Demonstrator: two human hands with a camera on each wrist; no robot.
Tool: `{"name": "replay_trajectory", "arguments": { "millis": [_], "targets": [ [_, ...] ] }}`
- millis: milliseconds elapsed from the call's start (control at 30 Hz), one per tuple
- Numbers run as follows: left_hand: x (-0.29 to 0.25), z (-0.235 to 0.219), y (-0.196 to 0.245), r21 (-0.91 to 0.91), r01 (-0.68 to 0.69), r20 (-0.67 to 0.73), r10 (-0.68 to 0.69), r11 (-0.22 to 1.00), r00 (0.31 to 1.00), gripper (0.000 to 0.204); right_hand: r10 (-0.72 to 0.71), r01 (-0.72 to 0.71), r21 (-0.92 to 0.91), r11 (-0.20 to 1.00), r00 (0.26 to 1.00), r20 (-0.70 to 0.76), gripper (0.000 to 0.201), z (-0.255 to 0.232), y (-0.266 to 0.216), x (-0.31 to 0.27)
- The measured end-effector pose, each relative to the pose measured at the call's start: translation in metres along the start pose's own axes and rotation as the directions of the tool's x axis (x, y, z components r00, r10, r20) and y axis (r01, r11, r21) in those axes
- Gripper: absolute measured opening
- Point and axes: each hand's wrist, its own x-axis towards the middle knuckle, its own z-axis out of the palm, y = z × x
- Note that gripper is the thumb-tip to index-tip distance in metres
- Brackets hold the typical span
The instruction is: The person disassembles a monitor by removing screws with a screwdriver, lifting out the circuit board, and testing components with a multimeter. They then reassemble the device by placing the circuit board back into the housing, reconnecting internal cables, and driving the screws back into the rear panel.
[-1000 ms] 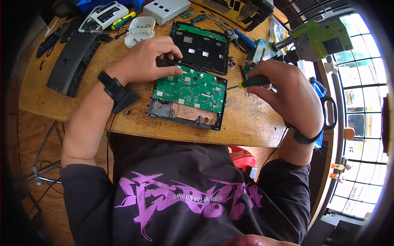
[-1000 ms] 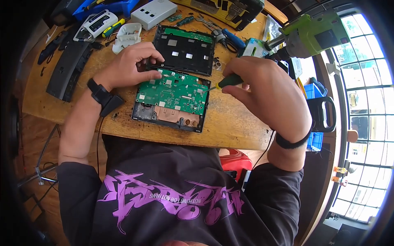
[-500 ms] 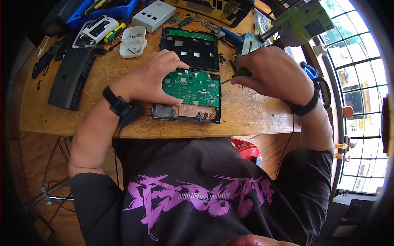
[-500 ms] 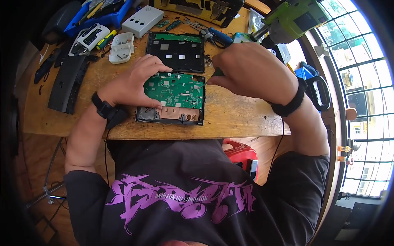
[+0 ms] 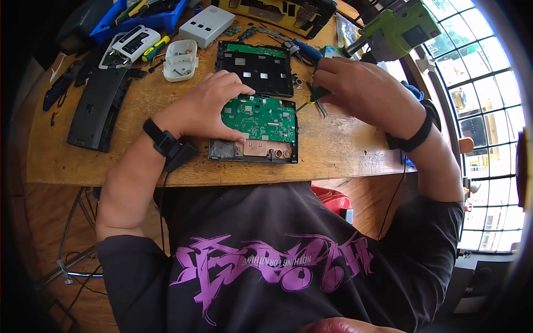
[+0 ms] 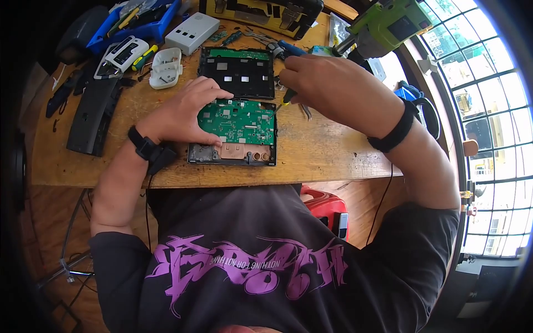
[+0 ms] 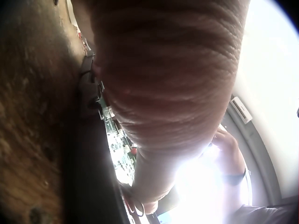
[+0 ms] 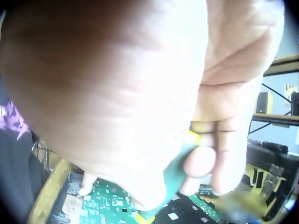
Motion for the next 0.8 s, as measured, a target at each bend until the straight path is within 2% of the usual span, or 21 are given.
{"name": "replay_trajectory", "arguments": {
  "millis": [33,167,267,333,367,433,567,633,667,733,800],
  "targets": [
    [0.000,0.001,0.000,-0.004,0.001,-0.004,-0.001,1.000,1.000,0.093,-0.025,0.026,-0.022,0.999,0.998,0.050,0.021,-0.002,-0.001,0.002],
    [-0.001,0.001,0.000,0.005,0.005,-0.015,-0.005,1.000,1.000,0.094,-0.132,0.136,-0.060,0.989,0.989,0.070,0.021,0.001,0.001,0.008],
    [-0.002,0.002,-0.002,0.008,0.008,-0.017,-0.008,1.000,1.000,0.095,-0.088,0.091,-0.021,0.996,0.989,0.116,0.027,0.002,0.008,0.008],
    [-0.002,0.002,-0.001,0.010,0.006,-0.016,-0.006,1.000,1.000,0.095,0.015,-0.011,-0.016,1.000,0.971,0.239,0.031,-0.002,0.010,0.011],
    [-0.001,0.001,0.000,0.013,0.014,-0.008,-0.014,1.000,1.000,0.095,0.013,-0.009,-0.016,1.000,0.971,0.239,0.031,-0.001,0.009,0.012],
    [-0.002,0.000,0.000,0.015,0.024,0.002,-0.024,1.000,1.000,0.096,0.156,-0.167,0.019,0.986,0.950,0.272,0.036,0.002,0.009,0.013],
    [-0.002,0.001,-0.001,0.015,0.022,0.003,-0.022,1.000,1.000,0.096,0.191,-0.217,0.077,0.973,0.947,0.258,0.031,0.003,0.007,0.011],
    [-0.002,0.000,0.000,0.018,0.025,0.002,-0.025,1.000,1.000,0.096,0.202,-0.245,0.187,0.951,0.953,0.225,0.030,-0.007,0.004,0.007],
    [-0.002,0.000,0.000,0.016,0.033,0.009,-0.033,0.999,0.999,0.096,0.199,-0.242,0.185,0.953,0.954,0.224,0.030,-0.005,0.008,0.006],
    [-0.003,0.000,0.001,0.011,0.041,0.016,-0.041,0.999,0.999,0.095,0.061,-0.094,0.247,0.964,0.989,0.138,0.034,0.002,0.017,0.006],
    [-0.003,0.000,0.001,0.026,0.027,-0.003,-0.027,0.999,1.000,0.096,0.035,-0.067,0.216,0.974,0.989,0.146,0.034,-0.001,0.019,0.009]
  ]
}}
